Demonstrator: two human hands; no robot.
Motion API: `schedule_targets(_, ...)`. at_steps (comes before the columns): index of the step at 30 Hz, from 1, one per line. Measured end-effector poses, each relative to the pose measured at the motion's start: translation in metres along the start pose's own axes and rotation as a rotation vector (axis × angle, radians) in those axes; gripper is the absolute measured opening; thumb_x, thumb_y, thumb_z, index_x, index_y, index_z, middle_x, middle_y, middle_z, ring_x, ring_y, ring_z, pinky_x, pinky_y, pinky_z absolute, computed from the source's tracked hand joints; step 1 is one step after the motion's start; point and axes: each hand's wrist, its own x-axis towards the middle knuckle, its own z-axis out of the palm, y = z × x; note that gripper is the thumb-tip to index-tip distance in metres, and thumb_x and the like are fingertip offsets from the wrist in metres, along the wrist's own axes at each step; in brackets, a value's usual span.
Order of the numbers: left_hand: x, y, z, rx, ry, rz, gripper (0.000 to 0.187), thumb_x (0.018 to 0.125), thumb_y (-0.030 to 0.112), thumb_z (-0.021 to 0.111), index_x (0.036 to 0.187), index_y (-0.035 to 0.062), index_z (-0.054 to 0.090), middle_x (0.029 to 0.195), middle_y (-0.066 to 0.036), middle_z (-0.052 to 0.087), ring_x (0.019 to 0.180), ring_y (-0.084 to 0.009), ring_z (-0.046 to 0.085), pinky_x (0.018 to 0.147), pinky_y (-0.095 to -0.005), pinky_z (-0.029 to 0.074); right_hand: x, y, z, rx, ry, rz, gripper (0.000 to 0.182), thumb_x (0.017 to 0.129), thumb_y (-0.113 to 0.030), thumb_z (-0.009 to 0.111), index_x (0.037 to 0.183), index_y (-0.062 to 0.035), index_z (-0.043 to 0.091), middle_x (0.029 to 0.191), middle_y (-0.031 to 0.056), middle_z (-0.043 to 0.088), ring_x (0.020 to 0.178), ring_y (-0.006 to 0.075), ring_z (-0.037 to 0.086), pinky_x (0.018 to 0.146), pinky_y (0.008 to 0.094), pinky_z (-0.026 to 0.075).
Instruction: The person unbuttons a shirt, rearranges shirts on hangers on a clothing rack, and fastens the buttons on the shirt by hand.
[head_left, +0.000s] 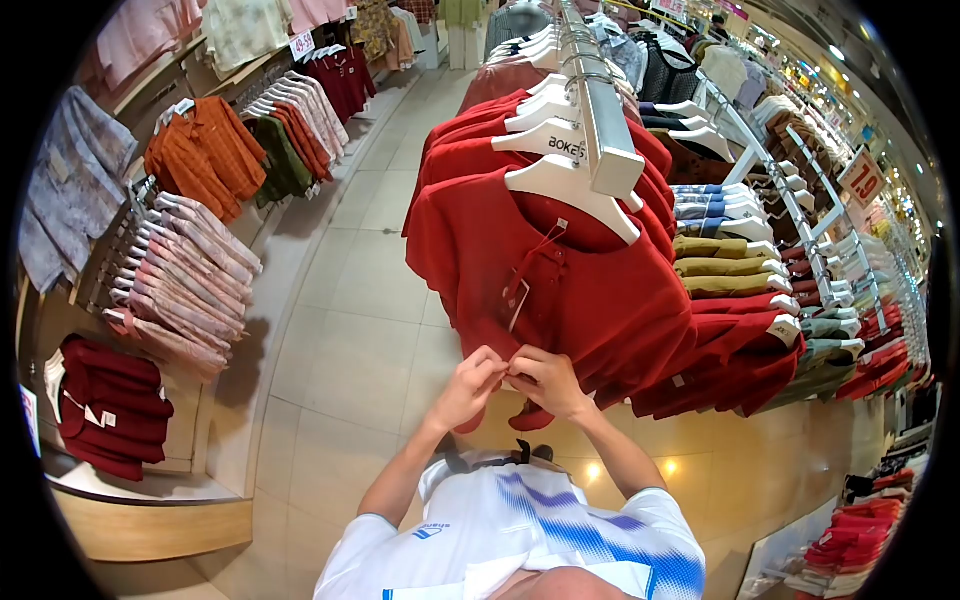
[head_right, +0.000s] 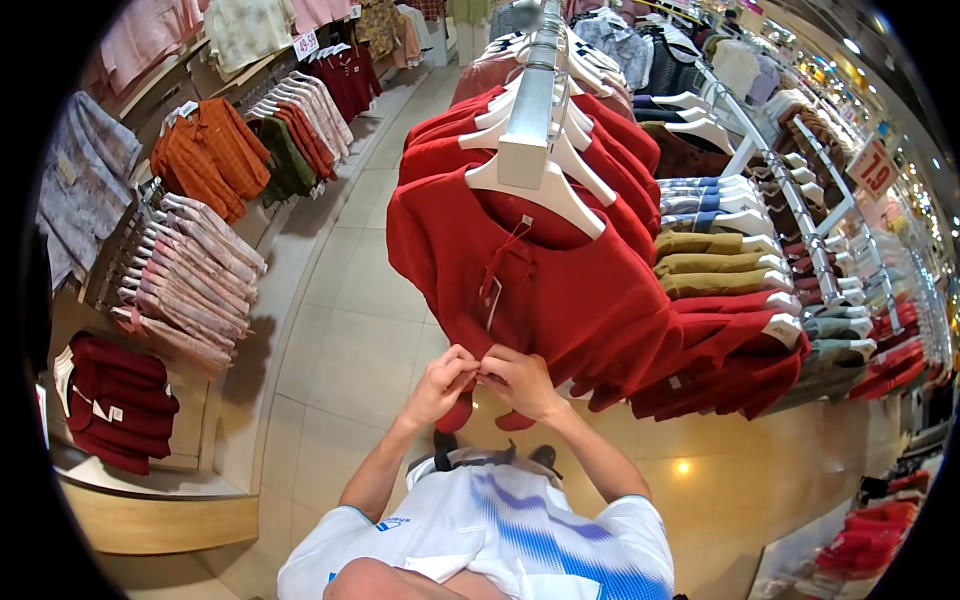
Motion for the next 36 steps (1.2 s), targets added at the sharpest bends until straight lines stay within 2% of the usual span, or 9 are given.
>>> schedule_targets(6, -0.003, -0.004, -0.003, 0.104, 0.035, 0.142, 0.017, 0.089, -0.007, 0.055, 0.104, -0.0022, 0.059, 0.092, -0.013, 0.057, 0.071, -0.0244, 0.060, 0.061, -0.0332, 0.049, 0.003, 0.002, 0.000, 0.101, 0.043, 0.033, 0.015, 0.077, -0.007, 0.074, 0.081, -0.0051, 0.060, 0.080, 0.0066, 0.059, 0.062, 0.0272, 0.061, 0.053, 0.0351, 0.047)
schedule_targets(14, -0.002, -0.005, -0.005, -0.038, 0.034, 0.088, 0.009, 0.088, -0.009, 0.056, 0.095, -0.0029, 0.055, 0.088, -0.012, 0.058, 0.067, -0.0221, 0.059, 0.059, -0.0316, 0.048, 0.006, 0.001, -0.002, 0.030, 0.010, 0.000, 0.015, 0.078, -0.009, 0.074, 0.080, -0.0057, 0.059, 0.079, 0.0065, 0.058, 0.061, 0.0274, 0.060, 0.052, 0.0360, 0.046)
schedule_targets(27, -0.002, -0.013, -0.018, -0.139, -0.154, -0.040, 0.012, 0.088, -0.009, 0.057, 0.098, -0.0022, 0.057, 0.091, -0.010, 0.060, 0.075, -0.0178, 0.060, 0.063, -0.0278, 0.048, 0.006, -0.003, -0.008, -0.012, -0.107, -0.010, 0.015, 0.079, -0.012, 0.074, 0.082, -0.0068, 0.060, 0.082, 0.0040, 0.059, 0.063, 0.0251, 0.061, 0.054, 0.0351, 0.047)
schedule_targets(36, 0.000, -0.008, -0.015, -0.036, -0.173, 0.050, 0.013, 0.085, -0.010, 0.058, 0.095, -0.0020, 0.058, 0.085, -0.011, 0.059, 0.072, -0.0250, 0.060, 0.064, -0.0324, 0.048, 0.003, 0.004, -0.012, -0.070, -0.170, -0.092, 0.014, 0.080, -0.014, 0.072, 0.085, -0.0082, 0.060, 0.085, 0.0027, 0.059, 0.066, 0.0258, 0.062, 0.054, 0.0370, 0.047)
